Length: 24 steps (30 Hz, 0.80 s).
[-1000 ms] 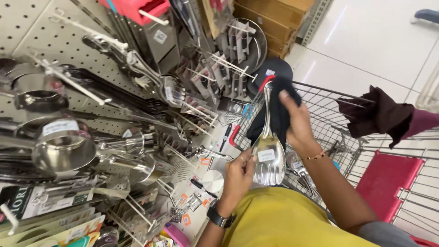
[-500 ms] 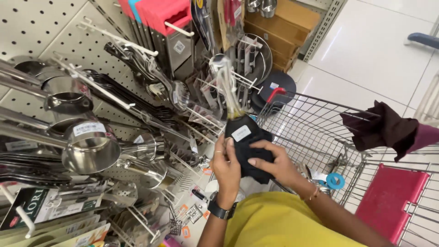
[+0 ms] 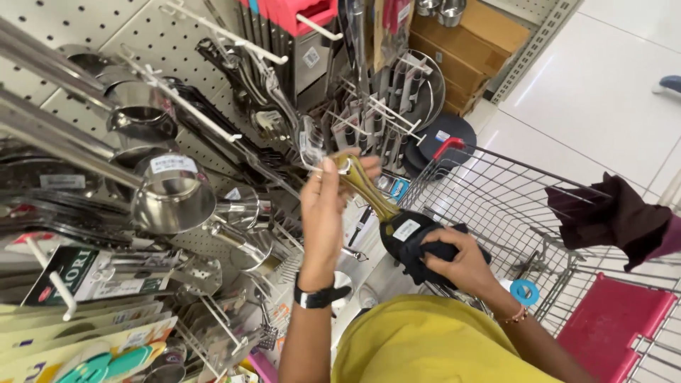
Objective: Selecting and picking various stainless steel kitchen utensils from store shelves and placing them into a shopping cart.
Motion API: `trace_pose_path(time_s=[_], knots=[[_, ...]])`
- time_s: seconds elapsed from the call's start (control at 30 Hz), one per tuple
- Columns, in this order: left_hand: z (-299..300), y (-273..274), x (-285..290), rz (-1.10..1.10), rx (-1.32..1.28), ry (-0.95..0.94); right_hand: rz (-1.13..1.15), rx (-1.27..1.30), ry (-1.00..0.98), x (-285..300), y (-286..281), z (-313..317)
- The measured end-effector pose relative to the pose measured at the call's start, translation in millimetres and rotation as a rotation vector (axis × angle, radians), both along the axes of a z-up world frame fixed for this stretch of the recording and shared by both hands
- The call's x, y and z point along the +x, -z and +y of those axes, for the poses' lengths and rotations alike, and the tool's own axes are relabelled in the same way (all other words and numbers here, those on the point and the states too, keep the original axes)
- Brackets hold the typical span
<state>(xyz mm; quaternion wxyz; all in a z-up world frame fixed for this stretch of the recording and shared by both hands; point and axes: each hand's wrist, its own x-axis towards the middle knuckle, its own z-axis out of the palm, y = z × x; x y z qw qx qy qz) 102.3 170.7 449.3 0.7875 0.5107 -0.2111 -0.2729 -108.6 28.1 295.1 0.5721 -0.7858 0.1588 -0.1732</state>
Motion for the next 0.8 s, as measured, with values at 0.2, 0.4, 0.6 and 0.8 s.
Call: trace_pose_path(time_s=[0.2,0.4,0.6,0.8], knots=[[21.1,-10.0,23.1,-0.484,0.602,-0.368,0.131,0.308,0.068,-11.3,14.9,5.7],[25.8,-37.1,29.2,-0.699,0.484,-0.449,0.099,0.302,0.111,-10.0,18.6,4.3],[9.9,-37.9,53.5,-0.437,0.214,-0.324,0.076,0.262,0.114,0.5,4.2,8.4],[7.5,-40.0,57.5,-0.327,0.097,-0.195,0.027,0.496,0.073,-9.8,3.3,2.7]])
